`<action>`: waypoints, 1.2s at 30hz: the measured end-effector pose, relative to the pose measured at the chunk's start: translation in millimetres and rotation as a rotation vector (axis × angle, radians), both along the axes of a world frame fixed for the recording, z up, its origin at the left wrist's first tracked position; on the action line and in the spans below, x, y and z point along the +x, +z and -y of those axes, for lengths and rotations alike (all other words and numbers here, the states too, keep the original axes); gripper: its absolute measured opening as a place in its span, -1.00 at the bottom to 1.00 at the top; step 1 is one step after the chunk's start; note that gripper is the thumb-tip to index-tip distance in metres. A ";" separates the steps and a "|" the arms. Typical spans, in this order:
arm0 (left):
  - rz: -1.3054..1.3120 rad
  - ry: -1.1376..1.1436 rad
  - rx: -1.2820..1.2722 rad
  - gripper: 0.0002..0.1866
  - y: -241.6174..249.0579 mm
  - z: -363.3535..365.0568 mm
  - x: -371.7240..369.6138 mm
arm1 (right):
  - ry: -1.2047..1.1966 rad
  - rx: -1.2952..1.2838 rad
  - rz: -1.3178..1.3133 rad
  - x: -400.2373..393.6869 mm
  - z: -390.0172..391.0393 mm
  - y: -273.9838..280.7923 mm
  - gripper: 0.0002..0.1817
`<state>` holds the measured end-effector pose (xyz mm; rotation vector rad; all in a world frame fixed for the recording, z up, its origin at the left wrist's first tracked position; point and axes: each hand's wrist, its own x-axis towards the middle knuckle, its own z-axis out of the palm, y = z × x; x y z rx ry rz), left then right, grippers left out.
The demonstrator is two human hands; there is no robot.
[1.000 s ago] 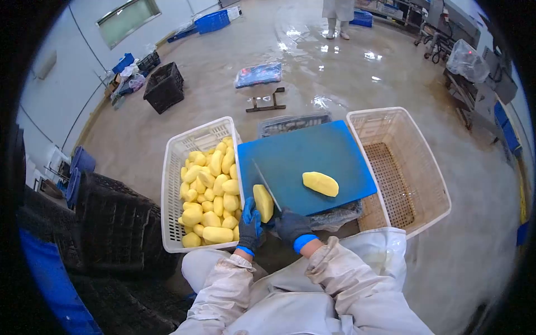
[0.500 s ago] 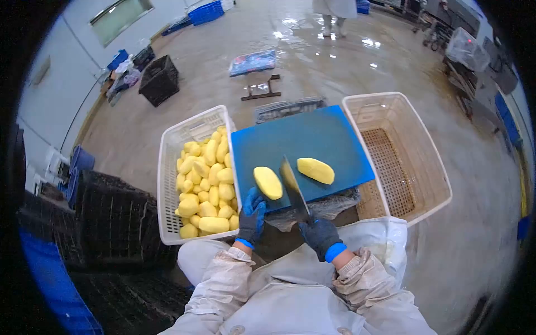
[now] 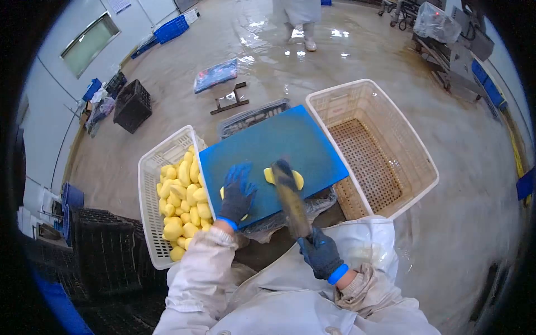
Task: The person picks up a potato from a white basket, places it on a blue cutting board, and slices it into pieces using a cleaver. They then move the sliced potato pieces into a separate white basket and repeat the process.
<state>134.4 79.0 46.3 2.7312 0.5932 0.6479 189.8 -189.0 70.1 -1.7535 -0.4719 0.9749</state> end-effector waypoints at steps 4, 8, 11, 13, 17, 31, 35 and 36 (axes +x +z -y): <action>-0.161 -0.182 0.043 -0.37 -9.2 -6.0 71.7 | -0.396 0.216 -0.108 18.9 5.3 -15.9 -0.84; -0.615 -0.230 -0.090 -0.40 -27.8 -3.0 102.4 | -0.642 0.287 -0.266 38.2 6.5 -32.7 -0.82; -0.435 -0.044 -0.727 -0.54 -30.4 4.1 93.2 | -0.748 0.373 -0.432 42.9 8.1 -43.7 -0.82; -0.379 -0.044 -0.748 -0.53 -51.4 0.2 85.5 | -0.740 0.338 -0.477 43.5 8.4 -45.7 -0.82; -0.310 0.013 -0.821 -0.55 -48.2 5.4 82.0 | -0.675 0.334 -0.476 41.1 9.4 -35.5 -0.81; -0.255 0.156 -0.472 -0.35 -55.4 72.5 102.7 | -0.984 0.522 -0.043 112.5 33.2 17.5 -0.83; -0.059 -0.047 -0.839 -0.35 -35.2 77.1 149.0 | -1.039 0.598 -0.049 118.2 33.4 6.5 -0.84; 0.046 -0.155 -0.827 -0.31 -27.2 85.6 165.5 | -1.032 0.599 -0.075 120.0 32.9 6.1 -0.84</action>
